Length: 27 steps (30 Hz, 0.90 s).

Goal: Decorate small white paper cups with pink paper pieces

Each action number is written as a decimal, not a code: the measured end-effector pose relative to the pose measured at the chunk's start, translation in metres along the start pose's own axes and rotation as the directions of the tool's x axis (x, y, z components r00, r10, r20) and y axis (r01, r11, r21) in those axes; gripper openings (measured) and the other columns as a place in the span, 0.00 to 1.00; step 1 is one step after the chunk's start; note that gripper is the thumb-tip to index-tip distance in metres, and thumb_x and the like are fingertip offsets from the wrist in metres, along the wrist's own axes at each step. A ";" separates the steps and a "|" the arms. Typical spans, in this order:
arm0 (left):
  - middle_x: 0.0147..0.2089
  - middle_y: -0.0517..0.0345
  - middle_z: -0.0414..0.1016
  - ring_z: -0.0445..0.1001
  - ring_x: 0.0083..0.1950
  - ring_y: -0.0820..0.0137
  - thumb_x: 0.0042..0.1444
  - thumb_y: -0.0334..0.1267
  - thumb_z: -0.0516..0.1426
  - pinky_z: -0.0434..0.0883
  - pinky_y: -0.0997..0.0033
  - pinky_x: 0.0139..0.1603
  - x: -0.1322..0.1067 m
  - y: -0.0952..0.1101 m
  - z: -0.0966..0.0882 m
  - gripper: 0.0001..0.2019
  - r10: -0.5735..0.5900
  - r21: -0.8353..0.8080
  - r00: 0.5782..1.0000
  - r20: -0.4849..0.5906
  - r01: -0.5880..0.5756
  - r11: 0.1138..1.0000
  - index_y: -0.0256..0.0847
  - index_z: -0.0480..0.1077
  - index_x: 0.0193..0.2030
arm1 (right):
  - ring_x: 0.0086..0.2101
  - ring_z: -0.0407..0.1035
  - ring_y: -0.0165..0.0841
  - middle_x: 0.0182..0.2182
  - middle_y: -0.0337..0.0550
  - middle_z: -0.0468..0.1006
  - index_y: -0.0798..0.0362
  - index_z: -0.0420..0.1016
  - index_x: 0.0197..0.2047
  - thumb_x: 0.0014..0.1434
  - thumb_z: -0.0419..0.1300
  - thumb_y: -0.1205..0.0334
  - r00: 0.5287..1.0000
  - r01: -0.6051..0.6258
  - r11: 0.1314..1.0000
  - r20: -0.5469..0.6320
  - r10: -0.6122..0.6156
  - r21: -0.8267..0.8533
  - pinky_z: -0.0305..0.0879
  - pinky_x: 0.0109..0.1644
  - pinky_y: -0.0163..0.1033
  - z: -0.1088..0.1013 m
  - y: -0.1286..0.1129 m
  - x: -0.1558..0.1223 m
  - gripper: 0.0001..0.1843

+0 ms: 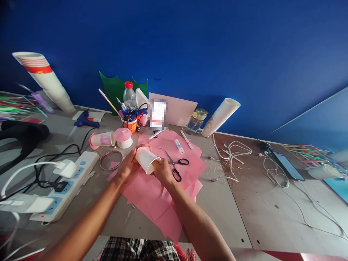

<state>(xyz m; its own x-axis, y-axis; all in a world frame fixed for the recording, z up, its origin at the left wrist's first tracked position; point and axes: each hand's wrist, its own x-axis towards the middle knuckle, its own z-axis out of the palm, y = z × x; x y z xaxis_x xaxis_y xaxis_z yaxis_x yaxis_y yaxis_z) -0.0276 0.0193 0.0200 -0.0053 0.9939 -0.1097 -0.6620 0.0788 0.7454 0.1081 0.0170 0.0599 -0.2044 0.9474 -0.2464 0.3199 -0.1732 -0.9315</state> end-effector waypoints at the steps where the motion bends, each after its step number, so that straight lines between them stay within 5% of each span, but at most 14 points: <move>1: 0.46 0.49 0.77 0.73 0.50 0.60 0.55 0.50 0.56 0.68 0.68 0.46 0.001 0.002 0.000 0.21 -0.009 -0.026 0.999 0.034 0.010 1.000 0.37 0.73 0.49 | 0.17 0.52 0.23 0.13 0.34 0.59 0.53 0.57 0.15 0.46 0.48 0.66 1.000 0.025 1.000 0.007 -0.025 -0.013 0.49 0.20 0.30 -0.001 0.002 0.001 0.10; 11: 0.44 0.51 0.79 0.76 0.42 0.64 0.54 0.51 0.57 0.69 0.68 0.40 0.006 0.006 -0.004 0.19 -0.049 -0.087 0.998 -0.029 0.047 0.995 0.39 0.73 0.45 | 0.18 0.58 0.25 0.15 0.37 0.67 0.55 0.65 0.20 0.48 0.47 0.66 0.996 0.091 0.980 0.033 -0.086 -0.178 0.50 0.20 0.29 -0.002 0.010 0.001 0.10; 17: 0.47 0.47 0.77 0.75 0.47 0.59 0.51 0.47 0.59 0.70 0.66 0.42 0.006 0.004 -0.004 0.16 -0.050 -0.023 0.999 -0.020 0.050 0.999 0.36 0.75 0.38 | 0.17 0.60 0.24 0.15 0.35 0.66 0.54 0.64 0.22 0.48 0.47 0.67 0.990 0.141 0.960 0.026 -0.139 -0.241 0.49 0.19 0.28 0.001 0.016 0.004 0.08; 27: 0.45 0.47 0.79 0.74 0.52 0.55 0.52 0.47 0.57 0.69 0.60 0.50 0.004 0.009 -0.005 0.16 -0.128 -0.029 0.991 0.050 0.129 0.991 0.37 0.75 0.40 | 0.17 0.60 0.25 0.15 0.36 0.67 0.55 0.65 0.21 0.48 0.47 0.67 0.992 0.123 0.952 0.066 -0.108 -0.279 0.51 0.20 0.29 -0.003 0.007 -0.001 0.09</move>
<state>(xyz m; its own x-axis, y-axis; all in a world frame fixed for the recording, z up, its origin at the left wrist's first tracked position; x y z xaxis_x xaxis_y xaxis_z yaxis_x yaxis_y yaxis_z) -0.0371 0.0232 0.0235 0.1168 0.9783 -0.1709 -0.6784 0.2043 0.7057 0.1134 0.0160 0.0543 -0.2984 0.9407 -0.1612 0.5380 0.0263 -0.8425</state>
